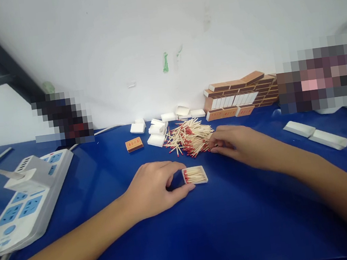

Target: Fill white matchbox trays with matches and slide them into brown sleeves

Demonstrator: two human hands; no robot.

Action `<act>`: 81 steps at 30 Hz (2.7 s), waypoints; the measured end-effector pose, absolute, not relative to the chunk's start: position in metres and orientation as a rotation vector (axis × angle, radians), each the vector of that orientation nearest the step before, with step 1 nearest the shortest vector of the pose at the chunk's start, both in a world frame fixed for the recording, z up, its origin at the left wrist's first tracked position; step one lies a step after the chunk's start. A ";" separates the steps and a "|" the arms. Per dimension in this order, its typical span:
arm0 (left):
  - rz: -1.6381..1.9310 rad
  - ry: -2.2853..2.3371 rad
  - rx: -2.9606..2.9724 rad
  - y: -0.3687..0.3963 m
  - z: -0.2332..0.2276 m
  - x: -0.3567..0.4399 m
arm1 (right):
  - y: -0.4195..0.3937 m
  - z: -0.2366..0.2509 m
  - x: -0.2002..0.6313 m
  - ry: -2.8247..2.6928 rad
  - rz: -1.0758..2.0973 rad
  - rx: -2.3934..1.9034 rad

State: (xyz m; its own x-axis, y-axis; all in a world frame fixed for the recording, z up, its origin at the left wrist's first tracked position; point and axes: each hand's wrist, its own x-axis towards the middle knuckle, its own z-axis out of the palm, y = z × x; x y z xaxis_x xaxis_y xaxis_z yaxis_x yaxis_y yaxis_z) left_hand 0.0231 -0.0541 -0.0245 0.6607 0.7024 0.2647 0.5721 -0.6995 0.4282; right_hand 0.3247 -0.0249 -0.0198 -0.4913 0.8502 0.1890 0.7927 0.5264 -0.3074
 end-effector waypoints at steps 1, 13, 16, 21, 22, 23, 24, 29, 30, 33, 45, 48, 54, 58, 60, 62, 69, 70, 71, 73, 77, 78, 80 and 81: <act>0.598 1.018 2.573 -0.054 -0.025 0.023 | -0.025 -0.020 0.324 -2.452 0.263 -1.370; 0.599 1.009 2.586 -0.053 -0.025 0.023 | -0.027 -0.017 0.324 -2.448 0.404 -1.452; 0.605 1.004 2.588 -0.054 -0.025 0.023 | -0.040 -0.013 0.307 -2.407 0.492 -1.364; 0.582 1.013 2.580 -0.054 -0.023 0.024 | -0.072 -0.014 0.264 -2.397 0.555 -1.235; 0.580 1.014 2.580 -0.054 -0.023 0.024 | -0.075 -0.015 0.259 -2.421 0.544 -1.234; 0.581 1.016 2.579 -0.054 -0.023 0.024 | -0.078 -0.016 0.256 -2.438 0.541 -1.236; 0.585 1.017 2.578 -0.054 -0.023 0.024 | -0.079 -0.016 0.254 -2.442 0.544 -1.242; 0.612 1.012 2.574 -0.054 -0.025 0.024 | -0.074 -0.012 0.265 -2.392 0.673 -1.261; 0.611 1.015 2.574 -0.053 -0.026 0.024 | -0.073 -0.011 0.267 -2.389 0.683 -1.263; 0.611 1.023 2.572 -0.053 -0.026 0.025 | -0.071 -0.010 0.271 -2.394 0.681 -1.265; 0.632 1.027 2.567 -0.053 -0.027 0.023 | -0.063 -0.005 0.280 -2.417 0.568 -1.187; 0.654 1.033 2.557 -0.054 -0.026 0.023 | -0.051 0.001 0.296 -2.363 0.391 -1.236; 0.599 1.076 2.515 -0.056 -0.023 0.025 | -0.022 0.006 0.342 -2.357 0.213 -1.535; 0.584 1.065 2.523 -0.057 -0.022 0.025 | -0.016 0.001 0.351 -2.413 0.300 -1.548; 0.593 1.061 2.527 -0.056 -0.022 0.025 | -0.014 -0.003 0.352 -2.415 0.262 -1.535; 0.590 1.057 2.531 -0.056 -0.022 0.025 | -0.012 -0.007 0.355 -2.415 0.225 -1.536; 0.565 1.062 2.540 -0.056 -0.023 0.024 | -0.006 -0.010 0.360 -2.449 0.298 -1.560; 0.564 1.062 2.540 -0.056 -0.023 0.024 | -0.007 -0.009 0.360 -2.448 0.320 -1.576; 0.564 1.063 2.539 -0.056 -0.023 0.024 | -0.007 -0.008 0.360 -2.448 0.346 -1.592; 0.565 1.063 2.538 -0.055 -0.023 0.024 | -0.008 -0.006 0.358 -2.452 0.396 -1.608; 0.571 1.060 2.543 -0.055 -0.023 0.024 | -0.009 -0.006 0.359 -2.467 0.470 -1.605; 0.569 1.060 2.543 -0.056 -0.023 0.025 | -0.009 -0.007 0.361 -2.468 0.478 -1.604; 0.564 1.060 2.542 -0.056 -0.022 0.025 | -0.010 -0.009 0.364 -2.477 0.475 -1.588; 0.561 1.060 2.542 -0.056 -0.022 0.025 | -0.010 -0.010 0.365 -2.483 0.469 -1.578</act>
